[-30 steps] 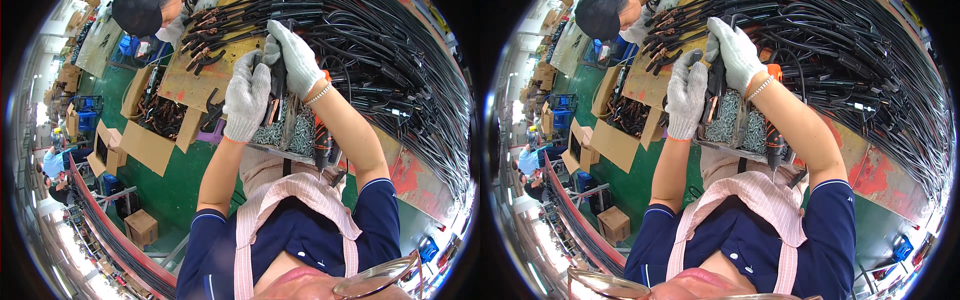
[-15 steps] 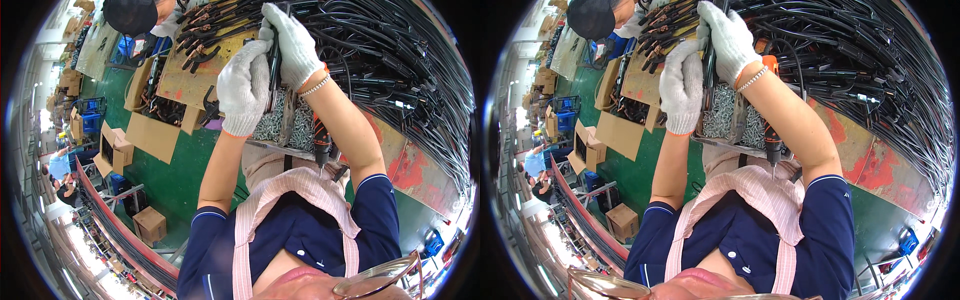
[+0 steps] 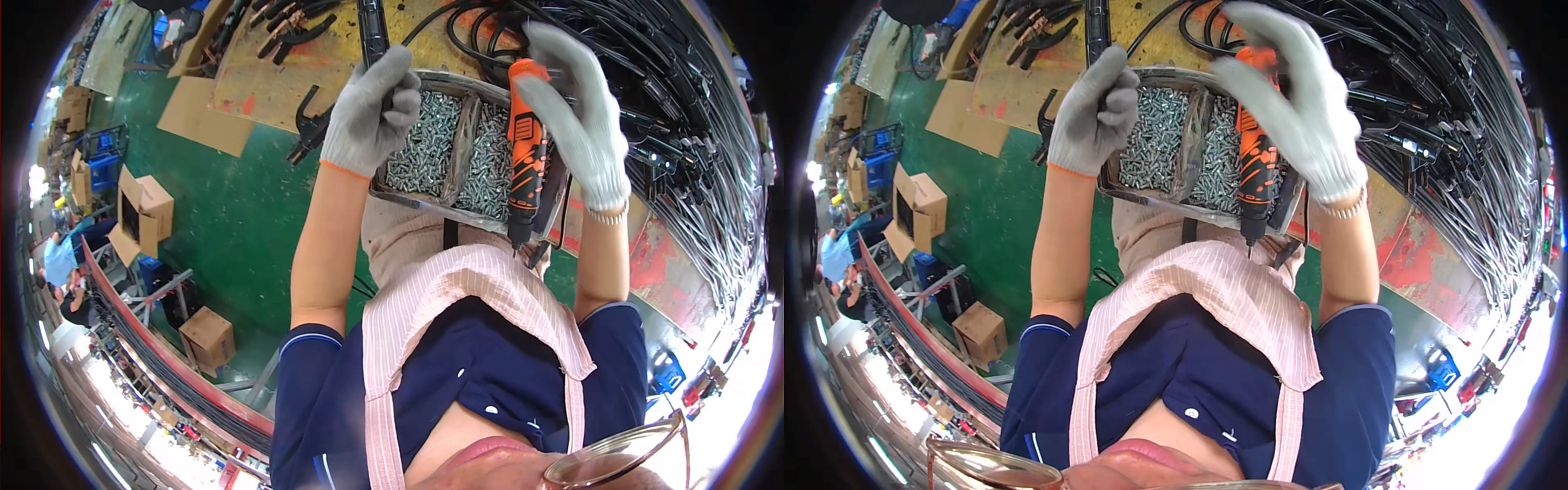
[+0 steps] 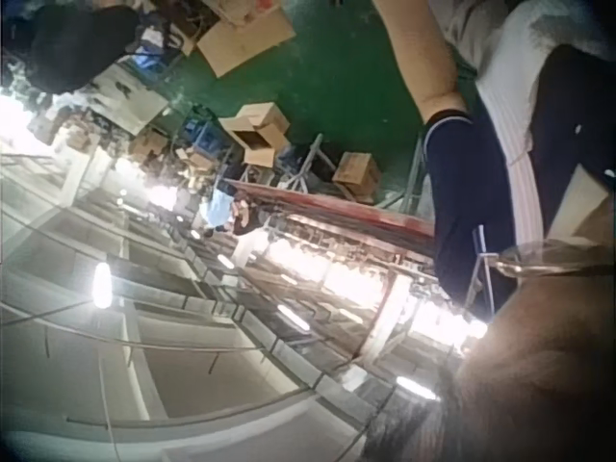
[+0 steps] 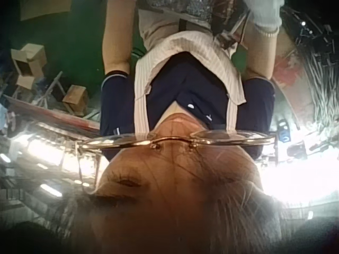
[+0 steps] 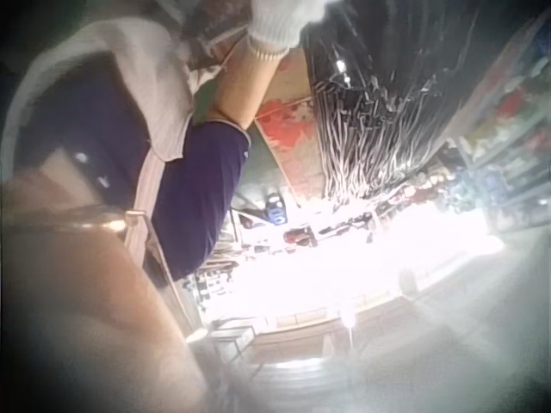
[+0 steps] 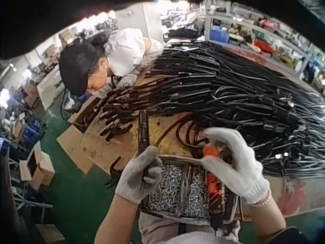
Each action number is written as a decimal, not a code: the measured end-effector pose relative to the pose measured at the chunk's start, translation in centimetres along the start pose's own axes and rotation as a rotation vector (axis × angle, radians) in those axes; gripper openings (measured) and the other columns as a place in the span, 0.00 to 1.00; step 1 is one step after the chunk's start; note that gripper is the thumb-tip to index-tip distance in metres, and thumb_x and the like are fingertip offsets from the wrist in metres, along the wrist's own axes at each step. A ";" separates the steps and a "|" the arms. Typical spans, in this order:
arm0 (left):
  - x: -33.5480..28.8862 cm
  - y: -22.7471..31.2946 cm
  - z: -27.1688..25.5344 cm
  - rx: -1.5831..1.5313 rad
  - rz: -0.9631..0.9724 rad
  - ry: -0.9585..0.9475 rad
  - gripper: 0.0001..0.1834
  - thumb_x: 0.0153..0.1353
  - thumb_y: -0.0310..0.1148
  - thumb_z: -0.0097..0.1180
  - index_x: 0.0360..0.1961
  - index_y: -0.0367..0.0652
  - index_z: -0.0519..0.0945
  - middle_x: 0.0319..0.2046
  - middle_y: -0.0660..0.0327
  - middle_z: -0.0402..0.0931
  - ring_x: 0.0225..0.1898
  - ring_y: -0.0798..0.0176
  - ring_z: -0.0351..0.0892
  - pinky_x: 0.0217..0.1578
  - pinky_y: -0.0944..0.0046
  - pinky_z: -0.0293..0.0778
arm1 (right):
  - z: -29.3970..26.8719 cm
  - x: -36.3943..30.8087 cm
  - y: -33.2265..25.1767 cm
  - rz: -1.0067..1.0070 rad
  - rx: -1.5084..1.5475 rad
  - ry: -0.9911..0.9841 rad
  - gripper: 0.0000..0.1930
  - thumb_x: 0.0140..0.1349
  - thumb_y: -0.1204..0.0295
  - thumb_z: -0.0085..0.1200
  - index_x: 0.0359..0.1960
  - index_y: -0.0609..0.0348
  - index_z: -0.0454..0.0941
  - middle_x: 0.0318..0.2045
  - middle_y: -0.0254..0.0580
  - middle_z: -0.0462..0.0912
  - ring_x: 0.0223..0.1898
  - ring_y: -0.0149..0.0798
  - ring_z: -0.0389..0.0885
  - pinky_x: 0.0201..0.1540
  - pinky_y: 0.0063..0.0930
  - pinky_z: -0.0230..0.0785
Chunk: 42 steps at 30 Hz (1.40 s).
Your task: The person secures a screw into a metal component using an electric screwdriver.
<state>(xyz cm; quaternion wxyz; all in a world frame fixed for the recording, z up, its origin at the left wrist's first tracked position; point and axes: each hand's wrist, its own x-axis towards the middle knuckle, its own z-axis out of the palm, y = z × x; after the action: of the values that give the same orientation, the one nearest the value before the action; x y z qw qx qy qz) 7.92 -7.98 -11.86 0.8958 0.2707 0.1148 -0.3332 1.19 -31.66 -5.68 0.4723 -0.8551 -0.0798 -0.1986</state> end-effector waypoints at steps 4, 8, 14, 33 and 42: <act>0.1 -1.0 1.7 0.078 0.115 0.177 0.08 0.68 0.36 0.56 0.36 0.42 0.77 0.26 0.65 0.73 0.22 0.76 0.67 0.13 0.78 0.58 | -0.8 -6.1 0.8 0.413 -0.066 -0.066 0.28 0.58 0.70 0.62 0.61 0.57 0.69 0.45 0.50 0.80 0.42 0.39 0.83 0.44 0.31 0.75; 0.7 -1.5 -0.1 0.167 0.210 -0.034 0.08 0.68 0.37 0.56 0.33 0.45 0.78 0.21 0.63 0.72 0.15 0.74 0.64 0.11 0.76 0.58 | -0.4 -7.7 -1.2 0.648 -0.209 -0.192 0.37 0.56 0.63 0.64 0.66 0.56 0.61 0.45 0.52 0.81 0.41 0.41 0.83 0.44 0.33 0.75; 0.6 -1.5 0.0 0.094 0.169 0.053 0.20 0.63 0.47 0.61 0.42 0.43 0.71 0.21 0.60 0.71 0.12 0.72 0.67 0.10 0.74 0.59 | 0.8 -7.2 0.2 0.679 -0.098 -0.103 0.43 0.52 0.66 0.65 0.69 0.58 0.56 0.44 0.51 0.80 0.41 0.40 0.81 0.44 0.31 0.74; -0.4 -0.4 2.3 0.083 0.107 0.164 0.21 0.60 0.27 0.63 0.48 0.44 0.65 0.19 0.64 0.73 0.13 0.72 0.70 0.11 0.73 0.63 | -0.8 -2.1 -2.4 0.018 1.059 0.401 0.26 0.58 0.58 0.62 0.52 0.57 0.67 0.28 0.37 0.74 0.28 0.30 0.74 0.33 0.22 0.72; -0.2 -0.4 1.4 0.195 0.121 0.087 0.28 0.59 0.30 0.64 0.55 0.42 0.61 0.16 0.66 0.71 0.10 0.73 0.66 0.08 0.73 0.61 | 4.1 -2.5 -2.8 0.071 1.036 0.265 0.21 0.65 0.69 0.52 0.58 0.55 0.63 0.23 0.32 0.66 0.20 0.31 0.67 0.23 0.23 0.65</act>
<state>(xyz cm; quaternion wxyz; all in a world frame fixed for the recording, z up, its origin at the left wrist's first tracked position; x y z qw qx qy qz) 7.60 -8.89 -10.83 0.8780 0.3771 0.1038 -0.2760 -0.87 -26.54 -6.49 0.8449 -0.4797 -0.0782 -0.2232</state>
